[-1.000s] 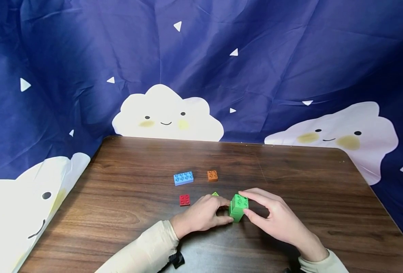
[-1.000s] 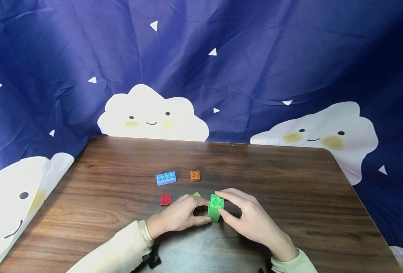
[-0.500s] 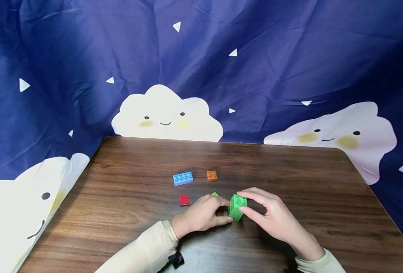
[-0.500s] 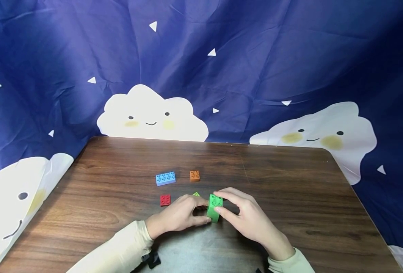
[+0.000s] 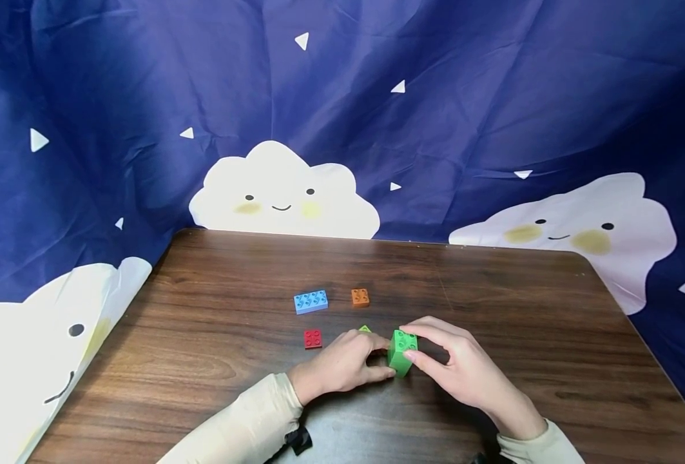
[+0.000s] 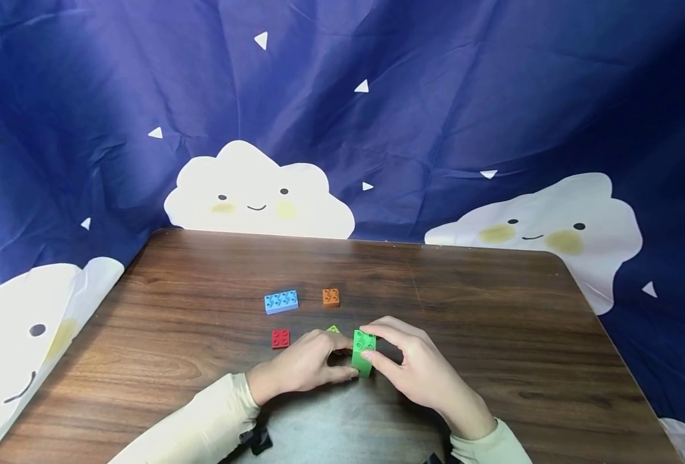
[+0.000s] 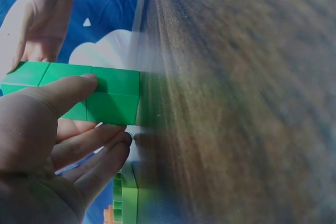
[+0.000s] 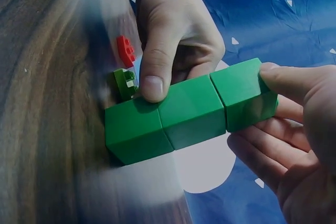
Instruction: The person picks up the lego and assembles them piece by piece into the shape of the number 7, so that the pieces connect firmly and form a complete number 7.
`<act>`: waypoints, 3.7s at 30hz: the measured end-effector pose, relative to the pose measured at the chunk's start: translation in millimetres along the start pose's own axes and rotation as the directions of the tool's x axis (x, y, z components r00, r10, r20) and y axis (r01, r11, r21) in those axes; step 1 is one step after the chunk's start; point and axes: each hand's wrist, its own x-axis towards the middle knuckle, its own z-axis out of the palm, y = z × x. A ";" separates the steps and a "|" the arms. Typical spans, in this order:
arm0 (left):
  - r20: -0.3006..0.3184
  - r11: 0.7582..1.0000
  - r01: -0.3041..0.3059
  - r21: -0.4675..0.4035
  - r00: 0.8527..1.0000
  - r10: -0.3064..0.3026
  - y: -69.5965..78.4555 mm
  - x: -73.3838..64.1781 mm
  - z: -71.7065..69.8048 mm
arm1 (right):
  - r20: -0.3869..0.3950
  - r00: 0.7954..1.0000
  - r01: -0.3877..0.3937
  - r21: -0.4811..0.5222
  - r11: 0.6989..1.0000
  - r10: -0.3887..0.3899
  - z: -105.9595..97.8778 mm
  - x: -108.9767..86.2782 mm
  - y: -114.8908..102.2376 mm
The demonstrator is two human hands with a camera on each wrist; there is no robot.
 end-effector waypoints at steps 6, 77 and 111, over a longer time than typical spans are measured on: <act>-0.004 1.000 -0.003 -0.001 1.000 0.003 1.1 0.4 -0.8 | 0.007 0.998 -0.057 0.009 0.998 0.057 1.7 -2.1 0.7; -0.254 0.970 0.099 0.223 0.966 -0.040 -20.0 -25.6 -23.1 | 0.001 0.987 -0.154 0.226 0.962 0.158 11.9 -11.3 17.3; -0.236 0.946 0.055 0.319 0.971 0.023 -24.4 -31.6 -20.4 | -0.005 0.988 -0.151 0.235 0.960 0.156 15.5 -14.3 20.7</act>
